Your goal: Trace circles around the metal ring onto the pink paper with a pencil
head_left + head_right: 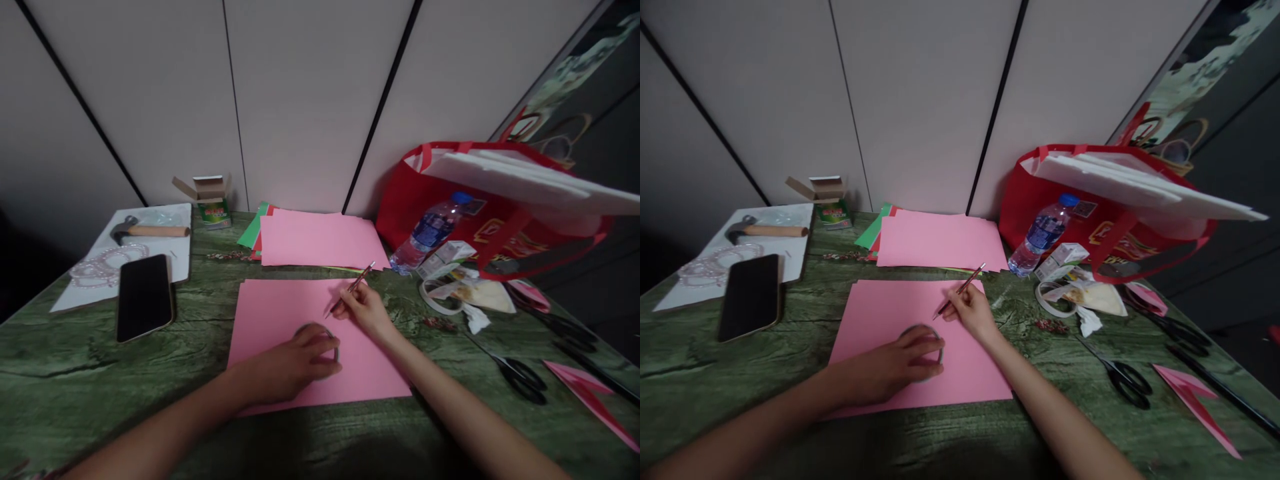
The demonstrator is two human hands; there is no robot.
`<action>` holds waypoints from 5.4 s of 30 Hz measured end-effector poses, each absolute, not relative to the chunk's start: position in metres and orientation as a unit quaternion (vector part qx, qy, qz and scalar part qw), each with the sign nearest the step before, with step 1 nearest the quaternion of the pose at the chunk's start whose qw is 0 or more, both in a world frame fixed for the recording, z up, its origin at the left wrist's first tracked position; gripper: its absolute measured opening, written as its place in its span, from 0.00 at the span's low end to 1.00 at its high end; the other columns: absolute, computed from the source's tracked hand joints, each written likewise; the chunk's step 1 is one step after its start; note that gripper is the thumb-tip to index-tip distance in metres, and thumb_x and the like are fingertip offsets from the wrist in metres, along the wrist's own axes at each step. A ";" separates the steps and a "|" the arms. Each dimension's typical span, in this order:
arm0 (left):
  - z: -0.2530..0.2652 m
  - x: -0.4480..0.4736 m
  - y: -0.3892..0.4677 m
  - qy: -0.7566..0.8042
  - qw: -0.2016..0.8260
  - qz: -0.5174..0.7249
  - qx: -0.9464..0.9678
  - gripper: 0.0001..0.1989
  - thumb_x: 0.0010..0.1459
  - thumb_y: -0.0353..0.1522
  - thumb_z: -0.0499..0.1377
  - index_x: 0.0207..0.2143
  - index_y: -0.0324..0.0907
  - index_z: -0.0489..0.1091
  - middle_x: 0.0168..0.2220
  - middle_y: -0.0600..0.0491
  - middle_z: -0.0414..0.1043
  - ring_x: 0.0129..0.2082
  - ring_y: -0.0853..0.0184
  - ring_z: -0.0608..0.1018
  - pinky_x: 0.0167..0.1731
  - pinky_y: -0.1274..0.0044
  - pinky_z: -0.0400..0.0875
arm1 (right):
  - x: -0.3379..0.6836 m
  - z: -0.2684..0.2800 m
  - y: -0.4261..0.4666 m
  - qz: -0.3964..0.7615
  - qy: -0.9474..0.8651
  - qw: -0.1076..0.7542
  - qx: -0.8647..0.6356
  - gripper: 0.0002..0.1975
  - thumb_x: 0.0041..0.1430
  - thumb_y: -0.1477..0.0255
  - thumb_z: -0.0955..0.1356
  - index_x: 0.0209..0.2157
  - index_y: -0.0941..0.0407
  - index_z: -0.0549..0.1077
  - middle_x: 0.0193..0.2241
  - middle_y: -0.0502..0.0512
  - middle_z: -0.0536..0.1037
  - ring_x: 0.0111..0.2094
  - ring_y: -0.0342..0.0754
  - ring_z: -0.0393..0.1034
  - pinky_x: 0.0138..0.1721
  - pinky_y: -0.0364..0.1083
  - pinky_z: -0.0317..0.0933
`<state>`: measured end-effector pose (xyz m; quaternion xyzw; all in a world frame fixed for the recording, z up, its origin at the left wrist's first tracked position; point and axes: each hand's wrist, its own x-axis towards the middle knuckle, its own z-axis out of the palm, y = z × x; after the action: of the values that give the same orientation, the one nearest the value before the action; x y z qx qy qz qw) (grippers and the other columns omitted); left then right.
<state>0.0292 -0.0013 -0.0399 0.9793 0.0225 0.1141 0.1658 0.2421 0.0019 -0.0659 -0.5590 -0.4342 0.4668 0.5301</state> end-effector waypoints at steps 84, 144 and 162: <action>0.000 0.056 0.021 0.016 0.120 -0.086 0.989 0.15 0.49 0.26 0.63 0.40 0.48 0.68 0.46 0.53 0.65 0.46 0.59 0.66 0.41 0.71 0.60 | 0.175 -0.031 -0.129 -0.072 -0.926 0.117 -0.352 0.05 0.59 0.78 0.62 0.37 0.61 0.67 0.25 0.54 0.72 0.24 0.46 0.66 0.22 0.44 0.55; -0.040 0.033 -0.041 0.116 -0.064 0.053 0.990 0.21 0.58 0.26 0.48 0.54 0.29 0.61 0.56 0.34 0.59 0.50 0.49 0.69 0.47 0.55 0.62 | 0.166 -0.014 0.020 0.367 -0.809 0.137 -0.438 0.05 0.61 0.71 0.63 0.35 0.57 0.68 0.30 0.52 0.74 0.28 0.42 0.65 0.29 0.42 0.57; -0.044 0.033 -0.045 0.138 -0.066 0.089 0.984 0.20 0.59 0.29 0.51 0.52 0.30 0.62 0.56 0.35 0.60 0.53 0.47 0.65 0.51 0.56 0.56 | 0.174 -0.026 0.026 0.340 -0.778 0.260 -0.460 0.05 0.60 0.70 0.62 0.35 0.56 0.67 0.26 0.49 0.71 0.26 0.42 0.65 0.29 0.42 0.59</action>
<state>0.0333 -0.0452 -0.0442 0.9843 0.1380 0.0886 -0.0660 0.1738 0.0263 -0.0259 -0.4605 -0.7778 0.3401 0.2596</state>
